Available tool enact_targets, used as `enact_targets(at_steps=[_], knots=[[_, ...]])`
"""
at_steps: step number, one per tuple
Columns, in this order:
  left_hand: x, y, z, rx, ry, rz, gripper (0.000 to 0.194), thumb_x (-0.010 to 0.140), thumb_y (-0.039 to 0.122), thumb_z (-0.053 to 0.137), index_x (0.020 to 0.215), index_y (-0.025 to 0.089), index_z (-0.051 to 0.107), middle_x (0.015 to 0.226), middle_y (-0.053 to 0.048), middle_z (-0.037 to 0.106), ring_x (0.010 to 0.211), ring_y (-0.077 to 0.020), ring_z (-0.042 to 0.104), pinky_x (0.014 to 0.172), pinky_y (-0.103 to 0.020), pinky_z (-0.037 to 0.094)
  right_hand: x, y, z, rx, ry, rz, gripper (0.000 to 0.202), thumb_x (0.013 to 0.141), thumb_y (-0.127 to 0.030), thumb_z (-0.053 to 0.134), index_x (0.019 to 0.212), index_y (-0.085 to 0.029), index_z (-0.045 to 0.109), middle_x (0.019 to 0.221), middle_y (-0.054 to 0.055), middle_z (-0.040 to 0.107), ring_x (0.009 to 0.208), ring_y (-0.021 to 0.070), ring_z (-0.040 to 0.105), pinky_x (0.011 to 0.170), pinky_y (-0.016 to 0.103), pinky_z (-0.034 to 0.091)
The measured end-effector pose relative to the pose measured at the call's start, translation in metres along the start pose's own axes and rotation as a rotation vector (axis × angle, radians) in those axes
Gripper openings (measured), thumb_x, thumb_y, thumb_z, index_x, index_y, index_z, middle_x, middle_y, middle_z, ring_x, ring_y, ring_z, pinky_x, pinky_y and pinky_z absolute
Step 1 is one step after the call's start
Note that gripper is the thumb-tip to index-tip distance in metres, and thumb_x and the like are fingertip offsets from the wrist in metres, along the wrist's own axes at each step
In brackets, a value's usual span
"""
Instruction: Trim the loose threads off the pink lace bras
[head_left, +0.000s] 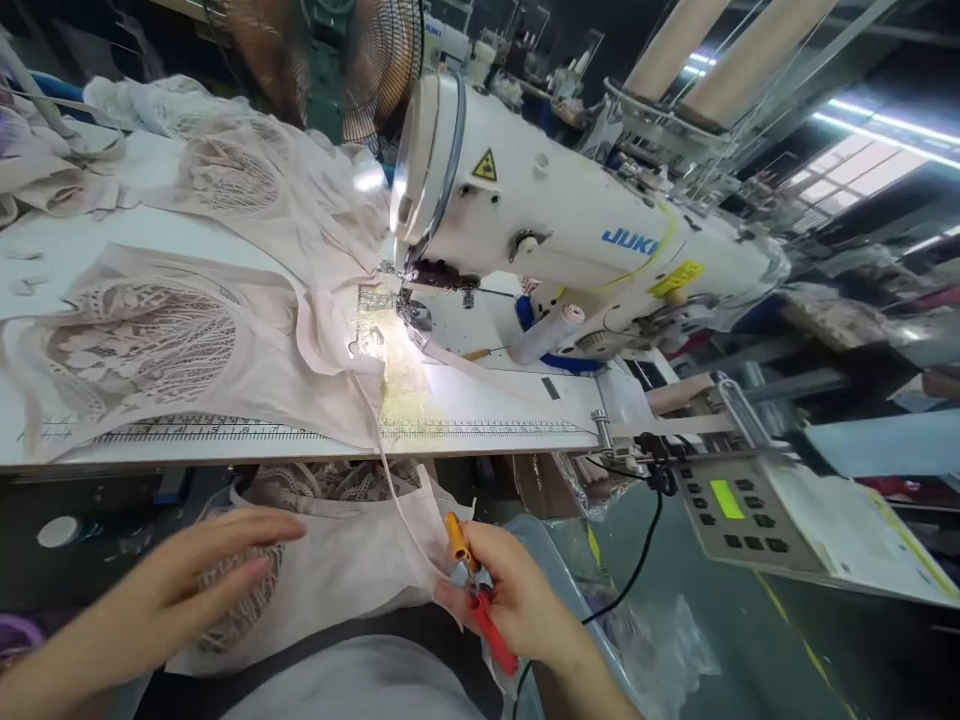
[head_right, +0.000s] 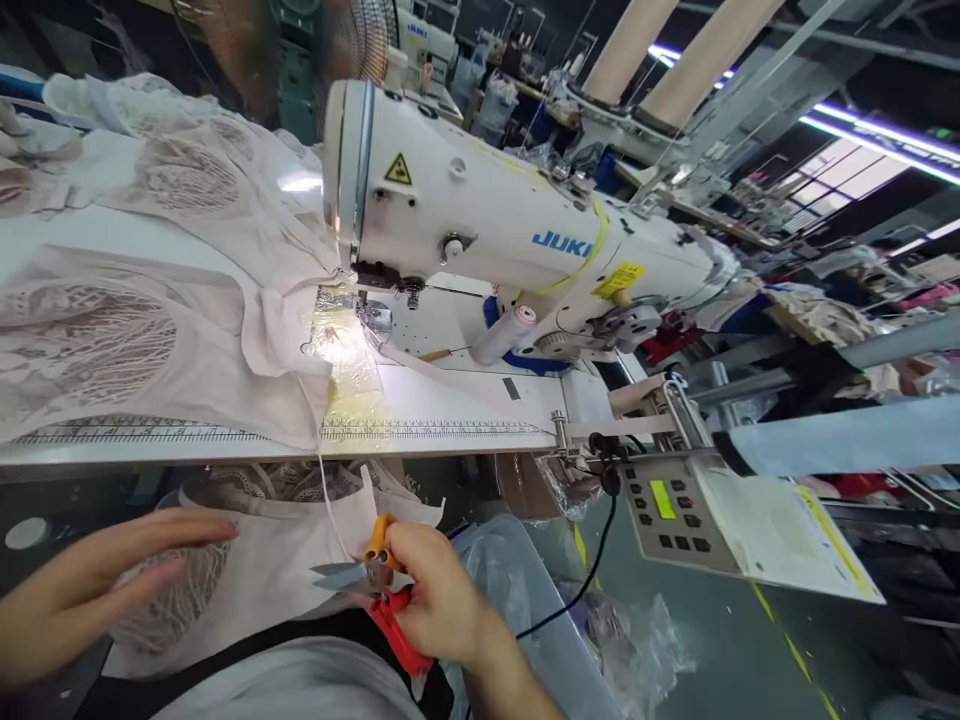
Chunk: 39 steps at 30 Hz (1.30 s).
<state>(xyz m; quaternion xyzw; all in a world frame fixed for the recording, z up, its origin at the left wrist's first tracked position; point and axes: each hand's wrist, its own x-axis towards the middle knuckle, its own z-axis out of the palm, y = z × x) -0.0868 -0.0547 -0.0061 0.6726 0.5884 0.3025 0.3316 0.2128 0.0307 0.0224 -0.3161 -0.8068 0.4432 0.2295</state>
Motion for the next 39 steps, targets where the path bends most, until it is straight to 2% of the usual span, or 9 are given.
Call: enact_targets(at_steps=[3,8,12,15,18,22,29,35,39], knots=[[0.04,0.015,0.035,-0.189,-0.17,0.079,0.041,0.086,0.028,0.054,0.127,0.028,0.059,0.131,-0.005,0.062,0.122,-0.0245,0.054,0.105,-0.036,0.041,-0.007,0.004,0.006,0.06,0.001,0.032,0.03,0.078,-0.039,0.063,0.069,-0.02,0.043,0.063,-0.005,0.039,0.056,0.0101,0.035,0.052,0.022,0.028],[0.072,0.043,0.072,-0.446,-0.19,-0.027,0.032,0.088,0.036,0.041,0.089,0.017,0.066,0.083,-0.005,0.069,0.082,-0.0204,0.065,0.074,-0.028,0.053,-0.016,0.014,0.006,0.374,-0.119,0.163,0.041,0.079,-0.055,0.058,0.07,-0.02,0.04,0.066,-0.002,0.041,0.055,0.0104,0.035,0.049,0.022,0.028],[0.064,0.044,0.076,-0.507,-0.12,-0.149,0.034,0.087,0.038,0.036,0.061,0.02,0.048,0.06,0.002,0.047,0.06,-0.0145,0.049,0.058,-0.024,0.043,-0.006,0.025,-0.015,0.299,-0.247,0.191,0.059,0.073,-0.077,0.051,0.082,-0.019,0.047,0.079,0.004,0.05,0.07,0.0168,0.049,0.064,0.029,0.042],[0.057,0.041,0.074,-0.539,-0.151,-0.2,0.033,0.085,0.039,0.037,0.057,0.021,0.038,0.058,0.005,0.034,0.056,-0.0122,0.037,0.054,-0.024,0.034,0.016,0.033,-0.036,0.026,-0.493,0.231,0.069,0.068,-0.085,0.045,0.08,-0.018,0.049,0.075,0.002,0.048,0.065,0.0156,0.046,0.06,0.029,0.04],[0.054,0.036,0.074,-0.552,-0.185,-0.227,0.034,0.084,0.041,0.037,0.058,0.021,0.039,0.059,0.005,0.032,0.057,-0.0125,0.035,0.054,-0.024,0.03,0.043,0.034,-0.048,-0.217,-0.778,0.292,0.06,0.068,-0.078,0.054,0.069,-0.019,0.043,0.067,-0.003,0.041,0.058,0.0111,0.037,0.052,0.024,0.031],[0.05,0.03,0.074,-0.562,-0.215,-0.239,0.032,0.082,0.04,0.039,0.056,0.021,0.036,0.059,0.005,0.032,0.057,-0.0122,0.033,0.054,-0.025,0.027,0.074,0.019,-0.045,-0.408,-0.953,0.317,0.053,0.069,-0.064,0.067,0.066,-0.019,0.04,0.063,-0.005,0.039,0.057,0.0101,0.036,0.051,0.022,0.028],[0.045,0.026,0.068,-0.595,-0.272,-0.279,0.035,0.079,0.04,0.043,0.052,0.022,0.028,0.055,0.007,0.025,0.053,-0.0103,0.025,0.049,-0.025,0.02,0.095,-0.003,-0.04,-0.504,-1.015,0.307,0.053,0.066,-0.06,0.073,0.064,-0.02,0.038,0.059,-0.007,0.038,0.054,0.0093,0.035,0.051,0.022,0.025],[0.045,0.026,0.063,-0.637,-0.333,-0.306,0.034,0.078,0.042,0.043,0.052,0.022,0.032,0.054,0.007,0.024,0.052,-0.0101,0.025,0.048,-0.025,0.02,0.091,-0.003,-0.041,-0.528,-0.901,0.358,0.052,0.06,-0.048,0.08,0.058,-0.019,0.036,0.053,-0.008,0.034,0.053,0.0083,0.03,0.049,0.022,0.021],[0.044,0.03,0.054,-0.641,-0.337,-0.297,0.029,0.08,0.039,0.045,0.061,0.018,0.05,0.061,0.004,0.04,0.058,-0.0117,0.036,0.053,-0.024,0.029,0.083,-0.001,-0.039,-0.452,-0.822,0.363,0.054,0.059,-0.05,0.08,0.056,-0.019,0.035,0.05,-0.009,0.032,0.051,0.0083,0.029,0.047,0.022,0.02]])
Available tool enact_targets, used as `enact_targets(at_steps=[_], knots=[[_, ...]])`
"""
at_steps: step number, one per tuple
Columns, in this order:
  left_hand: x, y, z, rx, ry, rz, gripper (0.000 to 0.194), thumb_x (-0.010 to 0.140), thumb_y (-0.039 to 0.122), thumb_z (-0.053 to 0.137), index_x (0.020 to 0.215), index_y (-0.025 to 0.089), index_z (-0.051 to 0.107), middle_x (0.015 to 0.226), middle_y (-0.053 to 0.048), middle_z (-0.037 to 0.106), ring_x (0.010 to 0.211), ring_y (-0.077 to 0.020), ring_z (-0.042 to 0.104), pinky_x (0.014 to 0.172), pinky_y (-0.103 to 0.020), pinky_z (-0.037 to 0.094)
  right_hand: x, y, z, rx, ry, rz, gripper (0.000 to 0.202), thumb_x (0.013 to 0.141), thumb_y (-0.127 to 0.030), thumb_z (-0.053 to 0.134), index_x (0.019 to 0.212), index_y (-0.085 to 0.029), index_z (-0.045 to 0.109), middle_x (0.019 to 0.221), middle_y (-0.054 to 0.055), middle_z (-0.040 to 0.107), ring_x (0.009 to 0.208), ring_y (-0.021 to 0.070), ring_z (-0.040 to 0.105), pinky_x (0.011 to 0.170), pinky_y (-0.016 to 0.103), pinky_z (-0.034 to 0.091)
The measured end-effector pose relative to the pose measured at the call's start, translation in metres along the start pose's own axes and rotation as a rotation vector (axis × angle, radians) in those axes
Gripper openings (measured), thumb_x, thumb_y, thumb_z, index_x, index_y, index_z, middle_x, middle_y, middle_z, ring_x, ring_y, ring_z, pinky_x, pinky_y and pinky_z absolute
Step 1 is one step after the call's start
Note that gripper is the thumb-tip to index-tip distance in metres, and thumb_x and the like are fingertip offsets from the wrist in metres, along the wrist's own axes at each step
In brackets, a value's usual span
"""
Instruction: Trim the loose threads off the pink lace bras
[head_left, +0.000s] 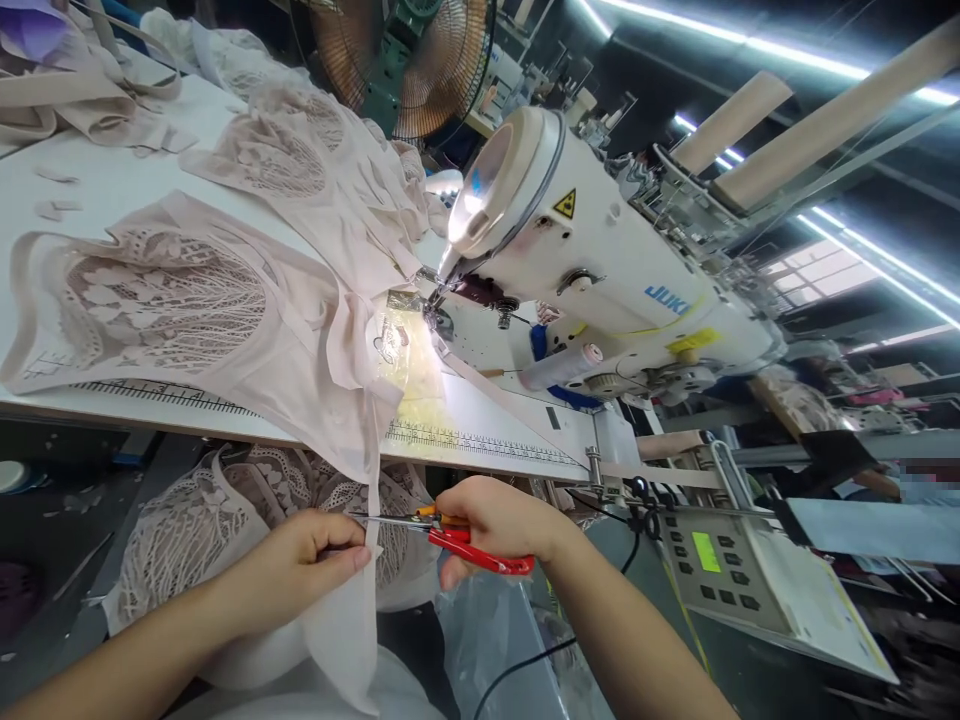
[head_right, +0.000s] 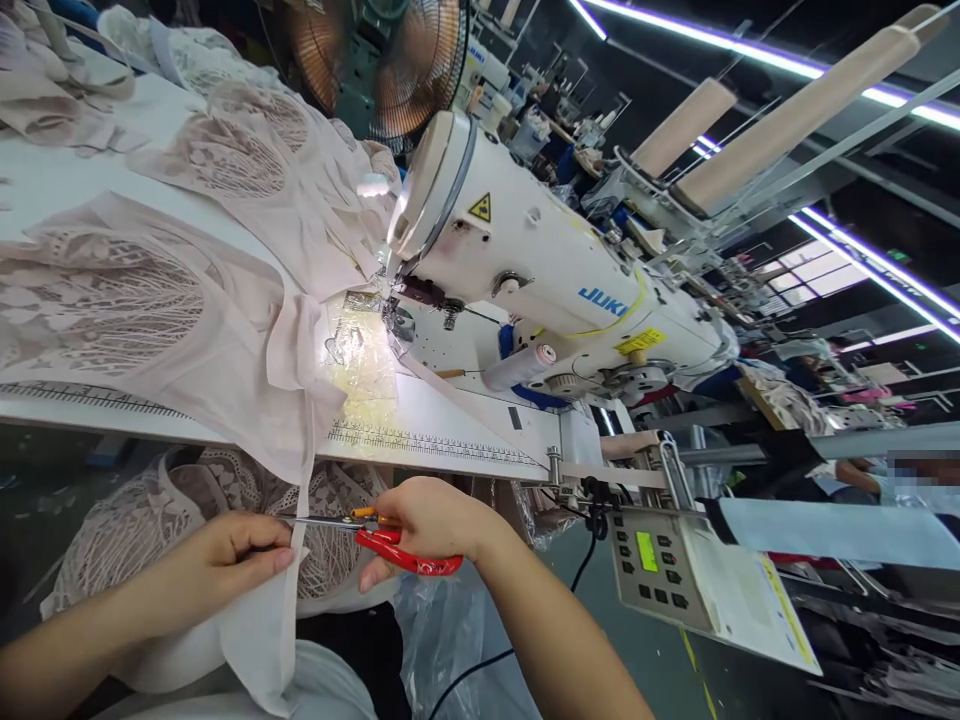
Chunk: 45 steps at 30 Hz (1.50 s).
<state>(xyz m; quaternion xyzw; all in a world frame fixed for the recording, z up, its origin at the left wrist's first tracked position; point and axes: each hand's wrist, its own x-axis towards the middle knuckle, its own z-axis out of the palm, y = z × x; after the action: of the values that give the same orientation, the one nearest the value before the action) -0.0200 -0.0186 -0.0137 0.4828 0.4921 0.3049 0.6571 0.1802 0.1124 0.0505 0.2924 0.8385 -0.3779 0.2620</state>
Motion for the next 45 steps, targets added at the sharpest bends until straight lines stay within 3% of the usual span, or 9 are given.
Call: enact_targets(at_steps=[5,9,12,16,19,23,27,40,45], knots=[[-0.006,0.005,0.003,0.0,0.059,0.059,0.022,0.082,0.037,0.049,0.076,0.018,0.057,0.063,0.004,0.048,0.058,-0.0116,0.043,0.053,-0.022,0.035,-0.001,0.011,0.024,0.392,0.226,-0.173,0.063,0.056,-0.071,0.071,0.055,-0.019,0.036,0.053,-0.008,0.029,0.053,0.0082,0.026,0.049,0.022,0.021],[-0.003,0.013,0.013,0.063,0.202,0.18,0.015,0.081,0.032,0.056,0.071,0.021,0.054,0.058,0.006,0.05,0.05,-0.0094,0.043,0.045,-0.019,0.034,0.001,0.013,0.055,0.89,0.42,-0.395,0.067,0.065,-0.082,0.054,0.078,-0.016,0.053,0.076,0.001,0.053,0.066,0.0126,0.044,0.06,0.026,0.037],[0.003,0.023,0.024,0.109,0.312,0.214,0.008,0.079,0.028,0.058,0.073,0.023,0.058,0.066,0.004,0.059,0.056,-0.0104,0.052,0.05,-0.02,0.039,0.006,0.008,0.077,1.113,0.443,-0.463,0.058,0.072,-0.072,0.059,0.084,-0.015,0.054,0.08,0.002,0.054,0.069,0.0125,0.047,0.065,0.026,0.04],[0.013,0.031,0.036,0.202,0.361,0.242,0.004,0.078,0.024,0.057,0.075,0.025,0.057,0.071,0.005,0.062,0.061,-0.0116,0.055,0.058,-0.022,0.042,0.009,0.005,0.093,1.318,0.395,-0.488,0.03,0.07,-0.037,0.072,0.075,-0.016,0.051,0.067,-0.005,0.048,0.056,0.007,0.043,0.053,0.019,0.037],[0.017,0.03,0.04,0.29,0.36,0.293,0.006,0.079,0.022,0.056,0.075,0.026,0.057,0.077,0.005,0.062,0.067,-0.0122,0.056,0.064,-0.023,0.042,0.004,0.006,0.097,1.309,0.372,-0.446,0.016,0.07,-0.02,0.064,0.075,-0.017,0.049,0.06,-0.007,0.047,0.048,0.0064,0.04,0.044,0.018,0.034],[0.022,0.027,0.038,0.34,0.331,0.273,0.007,0.081,0.021,0.055,0.076,0.025,0.058,0.081,0.002,0.063,0.074,-0.0139,0.057,0.07,-0.024,0.043,-0.004,0.008,0.094,1.077,0.609,-0.32,0.014,0.068,-0.014,0.063,0.075,-0.017,0.051,0.063,-0.005,0.051,0.054,0.0083,0.045,0.05,0.019,0.038],[0.025,0.026,0.036,0.385,0.241,0.23,0.006,0.082,0.025,0.057,0.078,0.023,0.061,0.09,-0.002,0.067,0.084,-0.0169,0.061,0.077,-0.026,0.046,-0.008,0.01,0.091,0.885,0.719,-0.266,0.021,0.069,-0.019,0.063,0.07,-0.02,0.042,0.064,-0.005,0.048,0.056,0.0091,0.043,0.051,0.02,0.035],[0.029,0.023,0.035,0.356,0.35,0.103,0.01,0.077,0.031,0.064,0.078,0.022,0.059,0.076,0.0,0.068,0.07,-0.0165,0.063,0.067,-0.026,0.05,-0.009,0.011,0.093,0.768,0.814,-0.268,0.023,0.072,-0.025,0.059,0.069,-0.022,0.037,0.065,-0.004,0.044,0.059,0.0113,0.041,0.053,0.021,0.035],[0.03,0.022,0.023,0.134,0.098,-0.067,0.017,0.077,0.034,0.066,0.088,0.02,0.065,0.08,-0.002,0.07,0.077,-0.0191,0.064,0.071,-0.028,0.053,-0.002,0.019,0.098,0.634,0.855,-0.327,0.028,0.071,-0.021,0.06,0.069,-0.022,0.032,0.069,-0.003,0.044,0.062,0.0127,0.042,0.056,0.023,0.035]])
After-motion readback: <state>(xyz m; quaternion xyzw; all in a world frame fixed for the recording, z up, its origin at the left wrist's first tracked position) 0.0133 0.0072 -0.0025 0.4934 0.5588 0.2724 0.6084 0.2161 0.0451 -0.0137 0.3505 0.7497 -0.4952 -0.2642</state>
